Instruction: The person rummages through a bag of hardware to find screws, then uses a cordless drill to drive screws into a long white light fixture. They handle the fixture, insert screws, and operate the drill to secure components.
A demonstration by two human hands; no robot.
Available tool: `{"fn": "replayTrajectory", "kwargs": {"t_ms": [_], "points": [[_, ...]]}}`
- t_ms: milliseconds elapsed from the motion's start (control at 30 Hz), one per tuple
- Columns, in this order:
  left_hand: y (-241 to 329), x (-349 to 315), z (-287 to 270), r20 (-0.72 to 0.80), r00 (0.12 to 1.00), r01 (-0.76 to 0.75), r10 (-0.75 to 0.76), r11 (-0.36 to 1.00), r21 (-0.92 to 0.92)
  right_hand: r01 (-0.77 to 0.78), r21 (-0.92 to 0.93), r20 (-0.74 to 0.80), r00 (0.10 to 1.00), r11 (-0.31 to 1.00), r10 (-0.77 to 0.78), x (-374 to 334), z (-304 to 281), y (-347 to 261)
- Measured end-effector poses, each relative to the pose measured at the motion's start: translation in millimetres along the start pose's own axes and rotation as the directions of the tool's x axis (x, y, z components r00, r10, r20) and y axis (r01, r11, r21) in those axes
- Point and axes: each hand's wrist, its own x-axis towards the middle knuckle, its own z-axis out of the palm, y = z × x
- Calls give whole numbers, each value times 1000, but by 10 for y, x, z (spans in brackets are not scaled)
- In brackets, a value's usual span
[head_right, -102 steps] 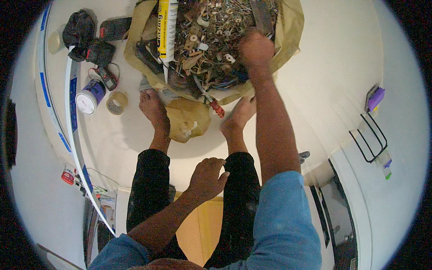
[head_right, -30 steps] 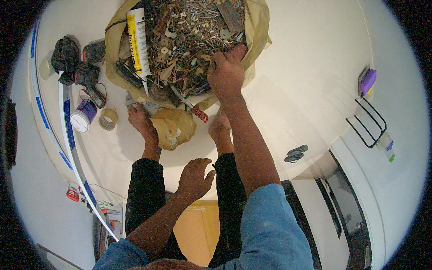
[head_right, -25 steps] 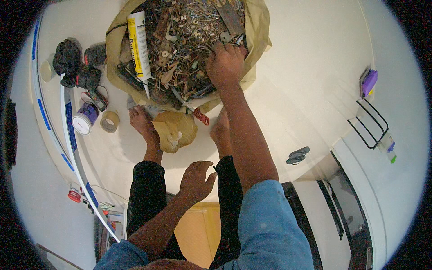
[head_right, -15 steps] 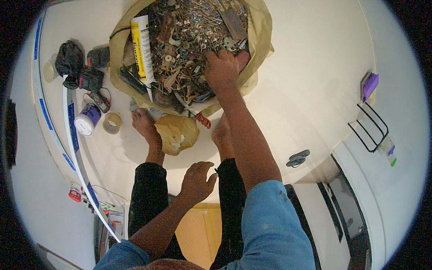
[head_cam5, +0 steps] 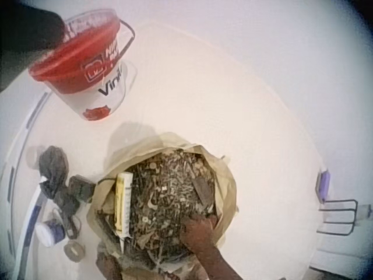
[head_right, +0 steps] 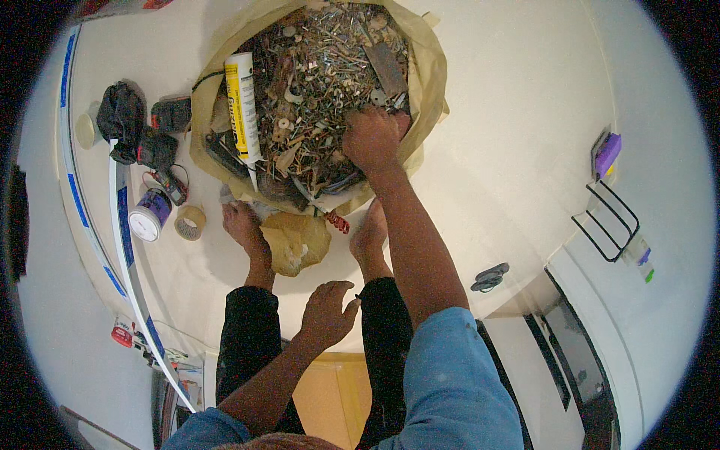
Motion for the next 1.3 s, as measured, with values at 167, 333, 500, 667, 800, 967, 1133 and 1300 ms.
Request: {"fn": "replayTrajectory", "kwargs": {"t_ms": [167, 333, 500, 667, 800, 967, 1133, 1300], "points": [[25, 29, -24, -17, 1000, -13, 12, 999, -32, -250, 152, -112, 957, 956, 268, 400, -130, -34], [67, 41, -54, -85, 991, -103, 106, 994, 30, -261, 58, -282, 921, 963, 267, 805, -77, 78], [55, 68, -18, -120, 983, -132, 137, 990, 49, -259, 25, -249, 934, 966, 257, 888, 32, 125], [106, 97, -60, -66, 993, -102, 102, 995, 3, -208, 261, -182, 948, 943, 259, 705, -24, 194], [91, 90, -17, -94, 991, -97, 99, 995, 18, -496, 496, 101, 848, 713, 520, 527, -217, 111], [119, 94, -22, -82, 992, -94, 94, 996, 13, -327, 346, -27, 933, 879, 358, 350, -181, 205], [90, 98, 10, -65, 995, -81, 82, 997, 19, -304, -83, -349, 901, 949, 258, 496, -276, 165], [53, 109, 14, -83, 992, -95, 96, 995, 18, -293, -22, -218, 934, 956, 282, 602, -102, 178]]}}
